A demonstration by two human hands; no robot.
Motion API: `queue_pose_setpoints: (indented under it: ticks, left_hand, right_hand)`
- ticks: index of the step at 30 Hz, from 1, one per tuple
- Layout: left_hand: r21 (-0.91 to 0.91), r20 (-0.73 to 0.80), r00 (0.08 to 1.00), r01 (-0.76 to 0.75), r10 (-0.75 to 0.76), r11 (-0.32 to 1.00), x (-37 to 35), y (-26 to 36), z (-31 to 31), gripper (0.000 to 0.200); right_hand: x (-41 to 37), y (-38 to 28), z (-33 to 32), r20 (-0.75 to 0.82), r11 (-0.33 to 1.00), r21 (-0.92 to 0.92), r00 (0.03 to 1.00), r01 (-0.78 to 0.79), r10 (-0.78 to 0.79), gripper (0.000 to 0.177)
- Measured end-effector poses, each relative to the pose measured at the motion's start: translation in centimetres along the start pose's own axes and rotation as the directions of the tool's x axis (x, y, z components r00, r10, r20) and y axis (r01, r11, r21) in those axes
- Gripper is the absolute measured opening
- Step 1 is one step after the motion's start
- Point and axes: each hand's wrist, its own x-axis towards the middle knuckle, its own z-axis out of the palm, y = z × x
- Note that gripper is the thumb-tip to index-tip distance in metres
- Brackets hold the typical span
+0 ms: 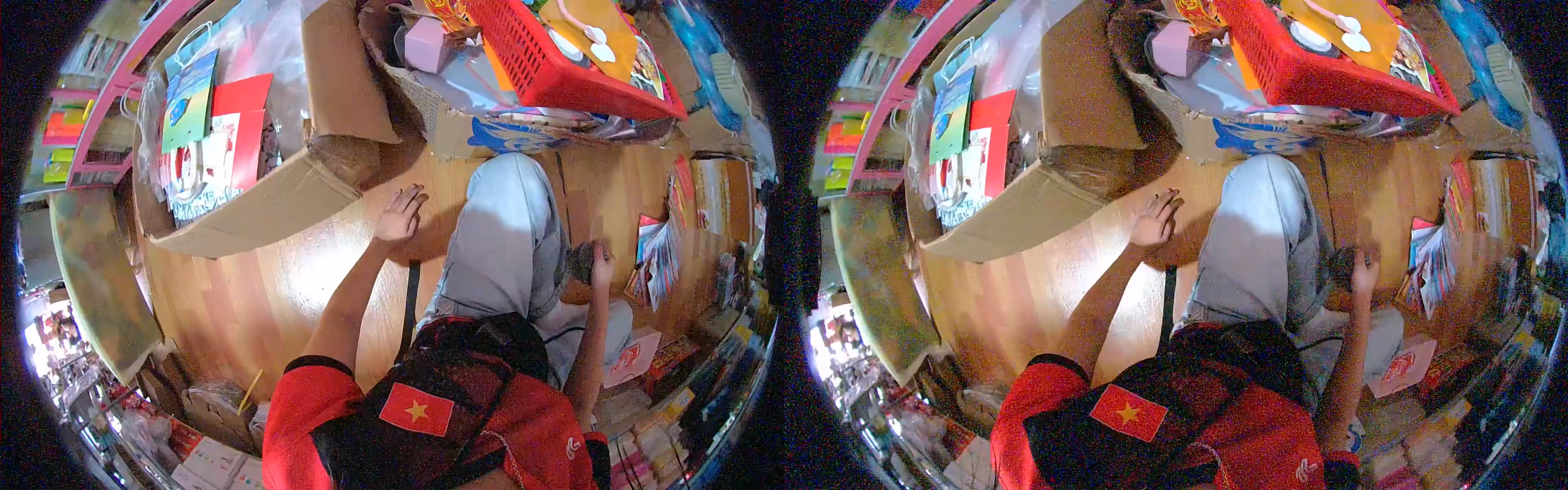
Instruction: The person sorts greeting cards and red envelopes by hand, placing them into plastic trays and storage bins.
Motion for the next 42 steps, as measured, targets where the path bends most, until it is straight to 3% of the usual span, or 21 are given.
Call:
queue_pose_setpoints:
  ticks: [3, 6, 8, 10, 13, 15, 18, 20, 21, 23, 24, 26, 27, 29, 30, 35, 37, 38, 39, 40, 42]
  left_hand:
    - [-0.026, -0.036, 0.999, -0.020, 0.019, 0.999, -0.1, 0.1, 0.1, 0.046]
    - [-0.047, -0.060, 0.998, -0.032, 0.029, 0.998, -0.2, -0.3, 0.6, 0.047]
    - [-0.029, -0.062, 0.997, -0.057, 0.055, 0.998, -0.5, -0.6, 0.9, 0.050]
    - [0.185, -0.010, 1.000, 0.017, -0.016, 0.983, -1.4, -1.3, 1.8, 0.048]
    - [0.180, -0.040, 0.997, 0.072, -0.066, 0.981, -1.7, -0.9, 2.1, 0.046]
    - [0.166, -0.064, 0.995, 0.081, -0.071, 0.983, -1.0, 0.4, 1.9, 0.045]
    - [0.159, -0.076, 0.993, 0.104, -0.093, 0.982, -0.7, 1.4, 1.4, 0.043]
    - [0.163, -0.069, 0.991, 0.122, -0.112, 0.979, -1.0, 1.6, 0.7, 0.041]
    - [0.163, -0.066, 0.991, 0.130, -0.120, 0.978, -1.0, 1.9, 0.7, 0.041]
    - [0.167, -0.053, 0.989, 0.146, -0.139, 0.975, -0.9, 2.2, 0.7, 0.039]
    - [0.179, -0.045, 0.989, 0.149, -0.143, 0.973, -0.7, 2.3, 0.6, 0.038]
    - [0.181, -0.033, 0.987, 0.160, -0.157, 0.970, -0.6, 2.5, 0.8, 0.037]
    - [0.178, -0.030, 0.987, 0.163, -0.160, 0.970, -0.6, 2.5, 0.5, 0.036]
    - [0.184, -0.021, 0.985, 0.171, -0.170, 0.968, -0.1, 2.6, 0.8, 0.035]
    - [0.186, -0.018, 0.985, 0.173, -0.172, 0.967, 0.1, 2.6, 0.9, 0.034]
    - [0.194, -0.019, 0.981, 0.191, -0.191, 0.962, 0.5, 2.3, 0.7, 0.031]
    - [0.204, -0.018, 0.980, 0.198, -0.198, 0.959, 0.7, 2.3, 1.1, 0.030]
    - [0.207, -0.019, 0.980, 0.197, -0.197, 0.958, 0.4, 2.2, 0.6, 0.029]
    - [0.211, -0.023, 0.980, 0.199, -0.199, 0.957, 0.4, 2.3, 0.5, 0.029]
    - [0.215, -0.026, 0.980, 0.200, -0.199, 0.956, 0.3, 2.3, 0.5, 0.028]
    - [0.220, -0.036, 0.979, 0.202, -0.199, 0.954, 0.1, 2.6, 0.3, 0.027]
  right_hand:
    - [-1.5, 0.5, -0.9, 0.080, 0.986, -0.033, 0.983, -0.161, 0.164, 0.034]
    - [-2.8, 1.7, -1.3, -0.063, 0.993, -0.105, 0.997, -0.053, 0.046, 0.035]
    - [-4.0, -1.0, -1.7, 0.043, 0.993, -0.041, 0.992, -0.113, 0.115, 0.035]
    - [-3.0, 2.5, -2.4, 0.089, 0.986, -0.166, 0.996, 0.023, -0.008, 0.038]
    - [-4.2, -0.9, -2.4, 0.069, 0.931, -0.358, 0.992, -0.070, 0.102, 0.039]
    - [-4.7, -4.1, -2.4, -0.040, 0.953, -0.299, 0.999, -0.041, 0.031, 0.038]
    - [-1.1, -0.2, -3.3, -0.084, 0.970, -0.222, 0.993, -0.097, 0.080, 0.038]
    - [1.5, 3.1, -4.3, -0.133, 0.869, -0.466, 0.984, -0.168, 0.119, 0.041]
    - [2.8, 3.8, -5.7, -0.144, 0.866, -0.465, 0.981, -0.184, 0.131, 0.041]
    - [4.6, 4.7, -8.3, -0.207, 0.661, -0.749, 0.965, -0.051, -0.160, 0.058]
    - [5.3, 3.8, -9.2, -0.215, 0.663, -0.746, 0.965, -0.062, -0.152, 0.058]
    - [6.9, 1.8, -11.6, -0.421, 0.566, -0.744, 0.907, -0.356, 0.018, 0.068]
    - [7.4, 1.6, -12.2, -0.422, 0.560, -0.745, 0.906, -0.362, 0.026, 0.068]
    - [8.9, 1.9, -13.3, -0.306, 0.530, -0.796, 0.950, -0.292, 0.064, 0.071]
    - [9.4, 3.4, -13.2, -0.142, 0.417, -0.904, 0.986, -0.093, -0.089, 0.074]
    - [11.6, 4.9, -10.1, -0.260, 0.334, -0.914, 0.965, -0.233, -0.038, 0.067]
    - [13.9, 7.8, -10.0, -0.297, 0.176, -0.942, 0.954, -0.286, -0.039, 0.056]
    - [14.3, 7.6, -10.1, -0.279, 0.197, -0.948, 0.953, -0.252, -0.122, 0.039]
    - [14.7, 7.2, -10.7, -0.279, 0.205, -0.946, 0.953, -0.251, -0.118, 0.039]
    - [15.1, 6.8, -11.6, -0.114, 0.163, -0.980, 0.993, -0.110, -0.014, 0.030]
    - [14.7, 5.8, -12.6, 0.072, 0.061, -0.995, 0.997, 0.073, -0.012, 0.023]
